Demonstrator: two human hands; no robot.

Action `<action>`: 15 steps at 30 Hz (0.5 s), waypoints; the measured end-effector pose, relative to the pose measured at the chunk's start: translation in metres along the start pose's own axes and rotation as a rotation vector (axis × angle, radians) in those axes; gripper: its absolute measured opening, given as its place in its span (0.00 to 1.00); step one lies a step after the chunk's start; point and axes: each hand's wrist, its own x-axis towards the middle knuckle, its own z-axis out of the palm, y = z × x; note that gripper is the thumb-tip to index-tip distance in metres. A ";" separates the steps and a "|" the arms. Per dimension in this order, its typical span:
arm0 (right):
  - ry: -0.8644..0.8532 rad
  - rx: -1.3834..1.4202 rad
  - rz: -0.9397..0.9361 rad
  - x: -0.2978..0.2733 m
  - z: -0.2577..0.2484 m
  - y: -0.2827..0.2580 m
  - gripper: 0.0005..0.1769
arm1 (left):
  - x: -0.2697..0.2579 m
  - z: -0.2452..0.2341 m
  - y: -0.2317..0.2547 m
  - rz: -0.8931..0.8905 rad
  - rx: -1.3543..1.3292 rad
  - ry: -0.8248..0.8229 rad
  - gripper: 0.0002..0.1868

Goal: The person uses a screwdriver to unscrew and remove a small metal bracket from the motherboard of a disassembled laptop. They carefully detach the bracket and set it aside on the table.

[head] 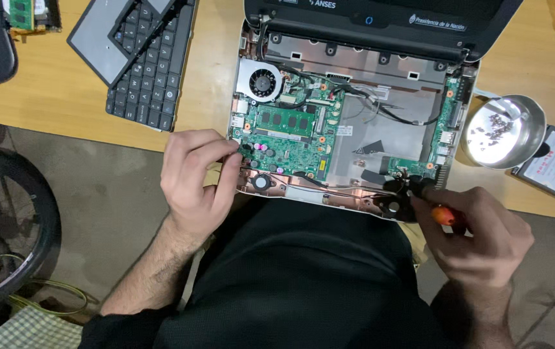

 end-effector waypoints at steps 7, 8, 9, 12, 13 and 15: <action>-0.058 -0.025 0.055 -0.020 0.001 0.022 0.11 | 0.002 -0.004 -0.002 -0.020 -0.079 -0.031 0.11; -0.057 -0.054 0.092 -0.024 0.001 0.023 0.11 | 0.002 -0.005 -0.002 -0.027 -0.107 -0.033 0.13; -0.058 -0.081 0.129 -0.027 0.001 0.022 0.11 | 0.002 -0.007 -0.002 -0.034 -0.134 -0.035 0.15; -0.100 0.009 0.167 -0.021 -0.008 0.010 0.10 | -0.004 -0.012 -0.004 -0.070 -0.186 -0.057 0.23; -0.103 0.018 0.162 -0.018 -0.009 0.007 0.10 | -0.007 -0.012 -0.005 -0.074 -0.176 -0.056 0.23; -0.339 -0.127 0.535 -0.012 -0.011 0.002 0.15 | -0.013 -0.010 -0.008 -0.077 -0.192 -0.043 0.26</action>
